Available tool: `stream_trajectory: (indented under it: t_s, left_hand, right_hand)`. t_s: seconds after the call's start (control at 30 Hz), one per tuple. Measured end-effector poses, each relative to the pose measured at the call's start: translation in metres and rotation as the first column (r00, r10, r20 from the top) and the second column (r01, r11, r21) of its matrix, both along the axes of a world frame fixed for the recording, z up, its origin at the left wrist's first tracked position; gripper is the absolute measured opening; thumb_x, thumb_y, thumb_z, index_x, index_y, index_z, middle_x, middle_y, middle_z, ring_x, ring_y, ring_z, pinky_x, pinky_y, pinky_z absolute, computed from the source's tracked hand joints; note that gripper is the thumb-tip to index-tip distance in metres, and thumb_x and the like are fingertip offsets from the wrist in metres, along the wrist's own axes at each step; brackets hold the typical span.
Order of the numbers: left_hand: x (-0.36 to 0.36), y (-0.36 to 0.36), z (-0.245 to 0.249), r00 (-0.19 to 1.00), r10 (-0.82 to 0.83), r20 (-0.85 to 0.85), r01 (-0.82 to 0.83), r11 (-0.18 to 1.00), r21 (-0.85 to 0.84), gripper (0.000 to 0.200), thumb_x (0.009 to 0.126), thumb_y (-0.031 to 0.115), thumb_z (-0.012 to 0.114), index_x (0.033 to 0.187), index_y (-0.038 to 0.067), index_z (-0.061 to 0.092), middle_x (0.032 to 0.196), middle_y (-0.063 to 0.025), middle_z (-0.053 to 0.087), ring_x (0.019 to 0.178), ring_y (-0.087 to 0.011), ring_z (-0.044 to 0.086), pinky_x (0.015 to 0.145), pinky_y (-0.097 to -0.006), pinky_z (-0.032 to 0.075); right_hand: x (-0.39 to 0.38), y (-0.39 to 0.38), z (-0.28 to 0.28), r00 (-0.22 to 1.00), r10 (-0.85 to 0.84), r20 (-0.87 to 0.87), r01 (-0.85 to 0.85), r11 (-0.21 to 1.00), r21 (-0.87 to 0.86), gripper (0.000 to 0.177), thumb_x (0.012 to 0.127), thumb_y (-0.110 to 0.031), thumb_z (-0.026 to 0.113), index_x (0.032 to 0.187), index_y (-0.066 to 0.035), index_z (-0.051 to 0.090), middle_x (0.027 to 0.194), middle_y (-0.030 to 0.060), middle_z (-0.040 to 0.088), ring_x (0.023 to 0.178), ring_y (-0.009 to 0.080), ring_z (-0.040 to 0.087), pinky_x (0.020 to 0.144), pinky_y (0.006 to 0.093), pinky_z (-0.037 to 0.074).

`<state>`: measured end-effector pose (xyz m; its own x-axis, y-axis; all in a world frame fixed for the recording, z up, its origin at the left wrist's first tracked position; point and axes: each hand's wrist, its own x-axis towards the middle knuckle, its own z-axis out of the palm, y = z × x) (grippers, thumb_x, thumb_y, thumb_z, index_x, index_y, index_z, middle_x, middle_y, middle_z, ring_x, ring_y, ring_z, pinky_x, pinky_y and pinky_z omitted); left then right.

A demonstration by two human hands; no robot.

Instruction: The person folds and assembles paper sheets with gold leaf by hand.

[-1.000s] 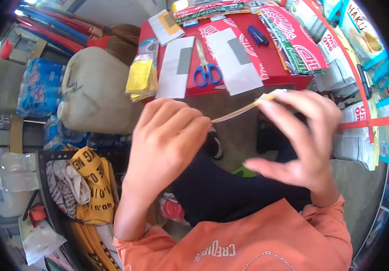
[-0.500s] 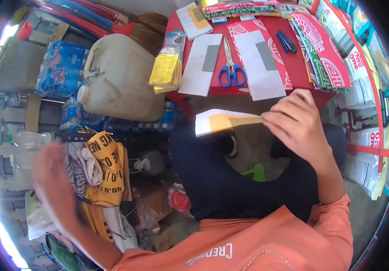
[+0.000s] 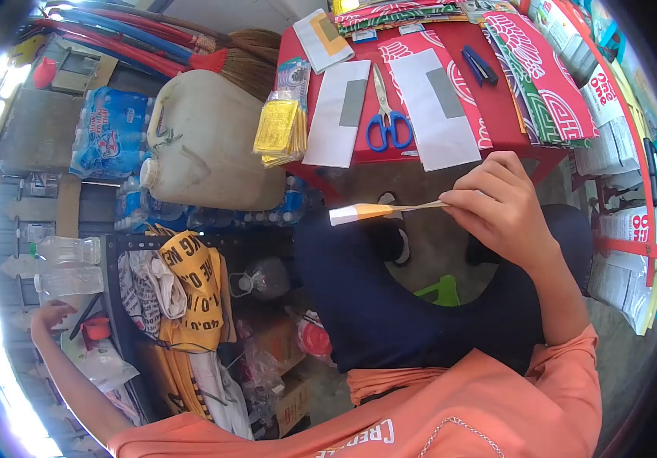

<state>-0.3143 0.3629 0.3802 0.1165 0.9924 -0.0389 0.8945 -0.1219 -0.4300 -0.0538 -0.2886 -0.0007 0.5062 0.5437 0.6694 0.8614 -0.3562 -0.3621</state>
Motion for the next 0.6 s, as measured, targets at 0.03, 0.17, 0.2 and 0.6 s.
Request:
stream_trajectory:
  t_s: [0.03,0.17,0.2,0.6]
  left_hand:
    - [-0.008,0.016,-0.001,1.000,0.012,0.023,-0.012,1.000,-0.017,0.040,0.078,0.028,0.082,0.114,0.012,0.072,0.101,-0.0075,0.070,0.092,-0.0218,0.065,0.082,-0.0393,0.054]
    - [-0.025,0.024,-0.021,0.993,-0.103,-0.062,0.099,0.993,-0.067,0.049,0.071,0.030,0.084,0.115,0.012,0.074,0.109,-0.0090,0.070,0.095,-0.0238,0.066,0.083,-0.0438,0.055]
    - [-0.027,0.029,-0.026,0.993,-0.080,-0.092,0.075,0.996,-0.057,0.050,0.071,0.030,0.085,0.116,0.012,0.074,0.109,-0.0096,0.070,0.096,-0.0243,0.066,0.084,-0.0442,0.055]
    - [-0.040,0.065,-0.056,0.962,-0.004,-0.274,0.011,1.000,0.023,0.065,0.063,0.035,0.088,0.118,0.005,0.072,0.121,-0.0164,0.071,0.105,-0.0309,0.070,0.087,-0.0489,0.056]
  right_hand:
    - [0.001,0.000,-0.001,1.000,0.000,-0.002,0.000,1.000,0.000,0.019,0.076,-0.011,0.084,0.091,-0.009,0.072,0.086,0.0004,0.067,0.084,0.0204,0.064,0.085,0.0389,0.048]
    - [0.001,0.002,-0.003,1.000,0.004,-0.011,-0.004,1.000,-0.010,0.020,0.076,-0.011,0.084,0.092,-0.009,0.073,0.086,0.0006,0.067,0.084,0.0204,0.064,0.085,0.0390,0.048]
    - [0.001,0.002,-0.004,1.000,0.003,-0.011,-0.003,1.000,-0.014,0.020,0.076,-0.011,0.084,0.092,-0.010,0.073,0.086,0.0006,0.067,0.084,0.0203,0.064,0.085,0.0391,0.048]
    - [0.003,0.006,-0.011,1.000,0.009,-0.025,-0.010,0.999,-0.034,0.019,0.077,-0.011,0.083,0.092,-0.010,0.072,0.088,0.0015,0.067,0.084,0.0208,0.065,0.085,0.0391,0.048]
